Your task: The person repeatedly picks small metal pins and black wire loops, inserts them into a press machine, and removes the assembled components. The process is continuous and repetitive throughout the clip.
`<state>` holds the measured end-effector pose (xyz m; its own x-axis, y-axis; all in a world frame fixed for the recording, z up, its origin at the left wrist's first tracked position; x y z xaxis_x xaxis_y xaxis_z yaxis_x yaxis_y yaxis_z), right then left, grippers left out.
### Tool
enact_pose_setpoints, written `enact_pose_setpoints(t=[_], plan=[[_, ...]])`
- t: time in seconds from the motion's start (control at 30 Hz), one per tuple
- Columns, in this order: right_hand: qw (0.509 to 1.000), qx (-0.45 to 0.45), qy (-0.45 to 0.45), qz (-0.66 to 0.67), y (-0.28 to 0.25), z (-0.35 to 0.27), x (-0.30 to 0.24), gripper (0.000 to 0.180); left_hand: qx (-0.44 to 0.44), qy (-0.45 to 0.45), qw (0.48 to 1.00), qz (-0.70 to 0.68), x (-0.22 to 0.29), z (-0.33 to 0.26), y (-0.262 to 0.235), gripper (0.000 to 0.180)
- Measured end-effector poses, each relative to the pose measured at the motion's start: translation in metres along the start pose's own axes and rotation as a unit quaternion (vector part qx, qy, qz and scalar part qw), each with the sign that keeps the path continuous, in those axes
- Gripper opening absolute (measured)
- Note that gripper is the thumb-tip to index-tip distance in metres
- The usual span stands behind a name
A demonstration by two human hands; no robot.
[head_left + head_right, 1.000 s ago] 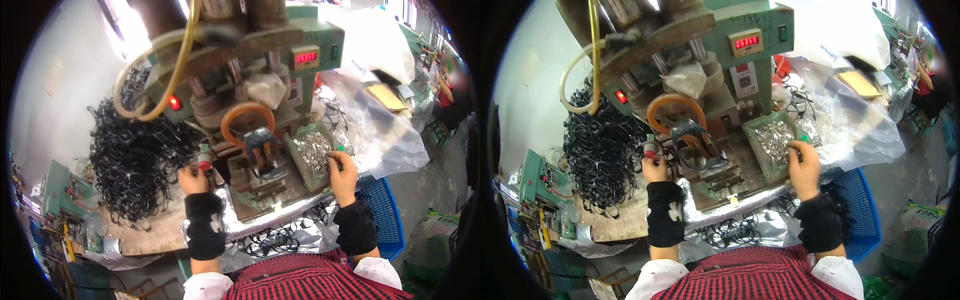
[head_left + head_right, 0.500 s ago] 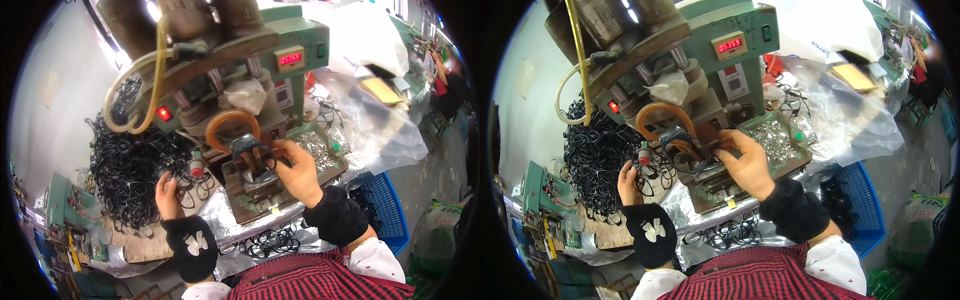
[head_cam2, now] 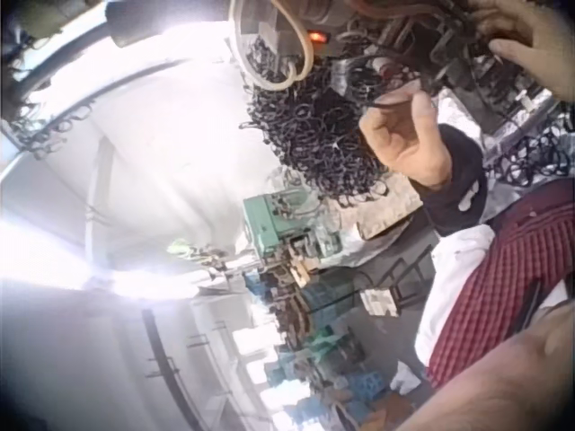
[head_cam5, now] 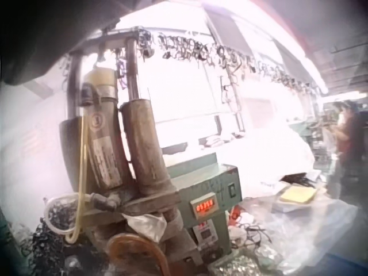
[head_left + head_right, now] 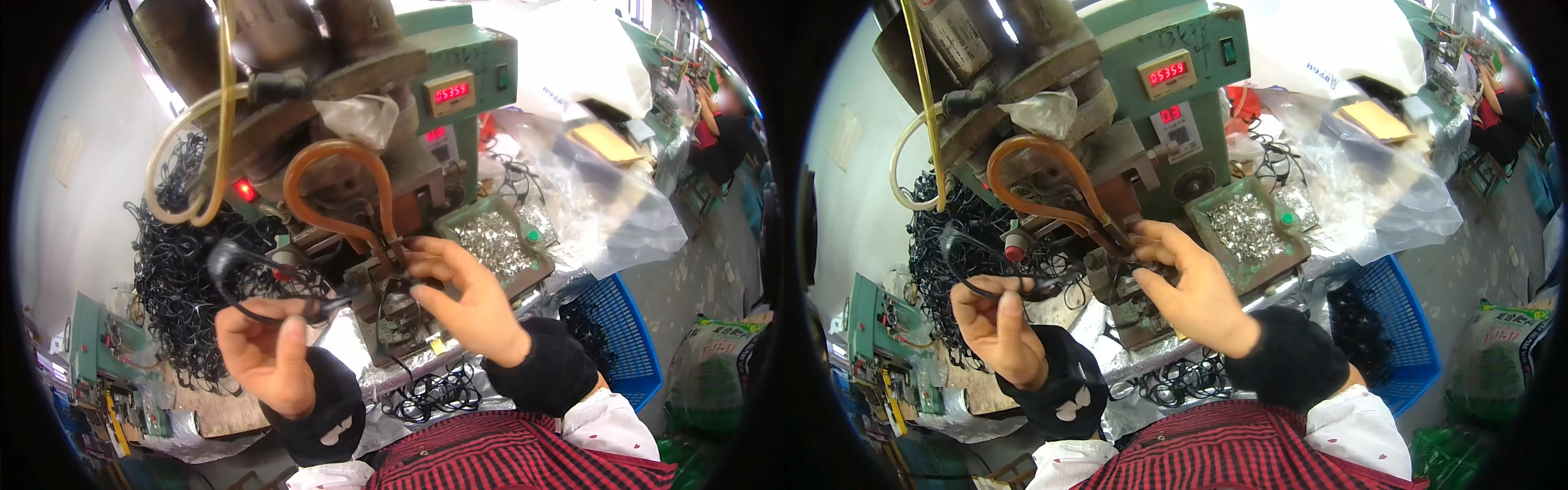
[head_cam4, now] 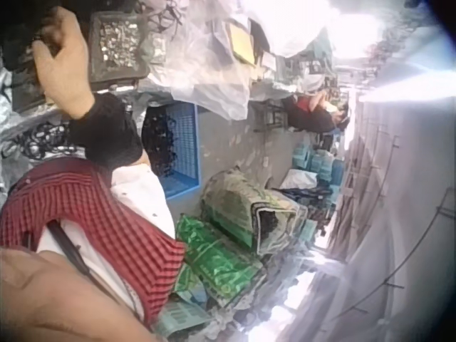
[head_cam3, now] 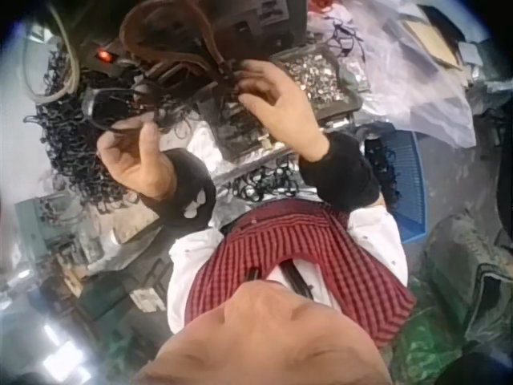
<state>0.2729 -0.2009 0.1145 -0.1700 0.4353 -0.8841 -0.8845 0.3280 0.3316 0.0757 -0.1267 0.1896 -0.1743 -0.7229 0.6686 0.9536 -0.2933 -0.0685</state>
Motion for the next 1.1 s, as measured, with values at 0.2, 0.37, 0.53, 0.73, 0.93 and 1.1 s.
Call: enact_pose_setpoints(t=[0.2,0.37,0.53,0.73,0.93,1.1], plan=[[0.752,0.129,-0.035,-0.645,-0.119,-0.008,0.033,0.021,-0.086,-0.119,0.988,-0.042,-0.015,-0.022,0.046,0.023],[0.799,0.133,-0.163,-0.563,-0.139,0.004,0.031,0.012,-0.124,-0.152,0.98,0.021,-0.022,-0.02,0.064,0.019],[0.852,0.177,-0.141,-0.471,-0.148,0.006,0.047,0.013,-0.134,-0.137,0.98,0.057,-0.022,-0.021,0.061,0.017],[0.905,0.222,-0.082,-0.354,-0.144,0.011,0.044,0.011,-0.11,-0.109,0.986,0.058,-0.02,-0.037,0.057,0.022],[0.922,0.217,-0.077,-0.311,-0.144,-0.008,0.044,0.011,0.173,-0.025,0.909,0.379,-0.047,-0.051,-0.044,0.018],[0.92,0.171,-0.108,-0.335,-0.116,0.011,0.037,0.013,0.007,0.096,0.792,0.603,-0.137,0.002,-0.065,0.014]])
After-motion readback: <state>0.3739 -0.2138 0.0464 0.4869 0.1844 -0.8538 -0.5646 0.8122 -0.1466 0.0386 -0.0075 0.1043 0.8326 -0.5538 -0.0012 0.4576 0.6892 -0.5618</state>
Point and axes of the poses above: each hand's wrist, its own z-axis towards the middle knuckle, its own y-axis out of the palm, x = y × z, the point moved 6 cm from there along z, towards the middle knuckle, and after that the axes turned 11 degrees about z, right-handed, at the moved point
